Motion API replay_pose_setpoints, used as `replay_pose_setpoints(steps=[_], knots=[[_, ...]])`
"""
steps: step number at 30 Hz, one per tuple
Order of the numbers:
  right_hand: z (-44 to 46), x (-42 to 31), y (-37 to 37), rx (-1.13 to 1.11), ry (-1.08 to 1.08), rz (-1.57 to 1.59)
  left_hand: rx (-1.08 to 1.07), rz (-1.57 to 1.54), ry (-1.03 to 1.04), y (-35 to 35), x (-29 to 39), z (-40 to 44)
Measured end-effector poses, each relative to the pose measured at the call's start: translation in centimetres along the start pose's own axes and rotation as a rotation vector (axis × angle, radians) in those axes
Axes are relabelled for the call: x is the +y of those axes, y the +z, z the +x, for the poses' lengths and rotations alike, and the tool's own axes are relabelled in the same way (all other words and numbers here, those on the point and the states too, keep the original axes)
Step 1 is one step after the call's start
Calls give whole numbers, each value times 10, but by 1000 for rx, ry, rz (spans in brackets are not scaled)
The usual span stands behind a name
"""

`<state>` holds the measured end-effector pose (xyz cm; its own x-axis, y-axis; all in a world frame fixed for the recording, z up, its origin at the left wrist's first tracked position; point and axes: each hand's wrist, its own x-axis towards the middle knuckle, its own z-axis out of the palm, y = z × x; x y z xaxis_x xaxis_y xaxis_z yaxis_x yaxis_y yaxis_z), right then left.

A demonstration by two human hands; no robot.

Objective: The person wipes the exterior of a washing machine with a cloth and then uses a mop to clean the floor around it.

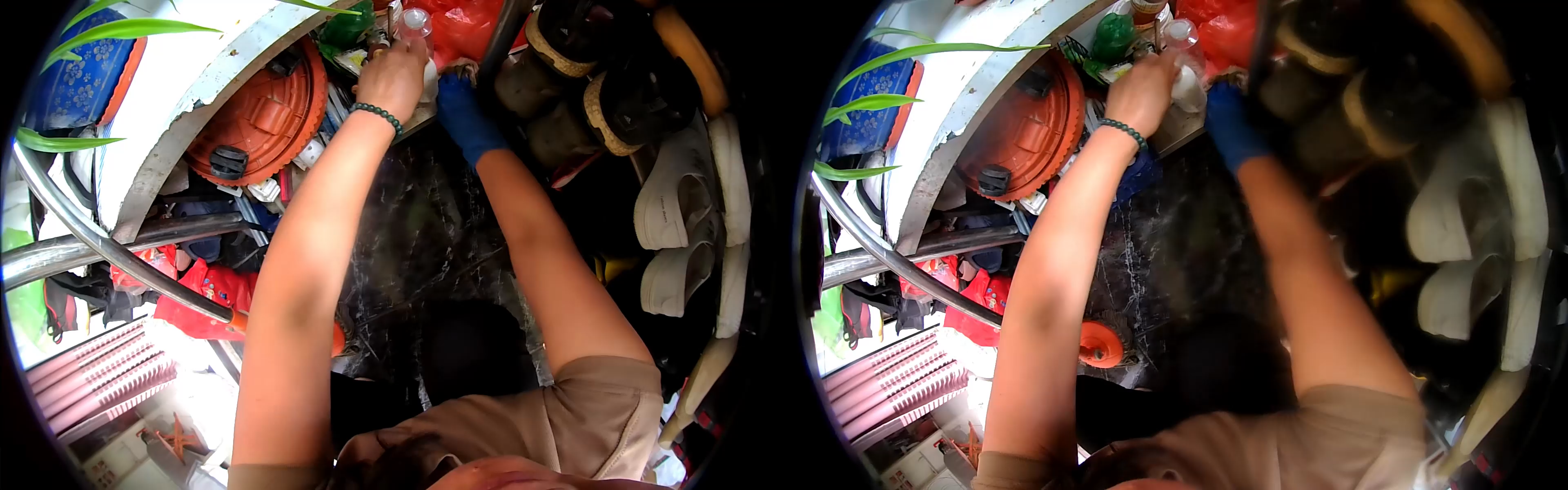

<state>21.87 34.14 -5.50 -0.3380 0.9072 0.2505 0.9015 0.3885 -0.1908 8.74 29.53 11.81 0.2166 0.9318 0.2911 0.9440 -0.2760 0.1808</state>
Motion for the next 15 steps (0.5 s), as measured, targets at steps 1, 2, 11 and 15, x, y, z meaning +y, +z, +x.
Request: replay_pose_setpoints(steps=[1, 2, 11, 15], knots=[[-10, -4, -1, -113, 20, 90, -5, 6, 3, -12, 2, 2], [-25, -18, 2, -116, 23, 95, 84, 34, 34, -24, 6, 0], [-26, -48, -5, 266, -459, 267, 153, 118, 139, -46, 28, -1], [-16, 6, -3, 98, -432, 371, 197, 97, 161, -51, 26, -8]])
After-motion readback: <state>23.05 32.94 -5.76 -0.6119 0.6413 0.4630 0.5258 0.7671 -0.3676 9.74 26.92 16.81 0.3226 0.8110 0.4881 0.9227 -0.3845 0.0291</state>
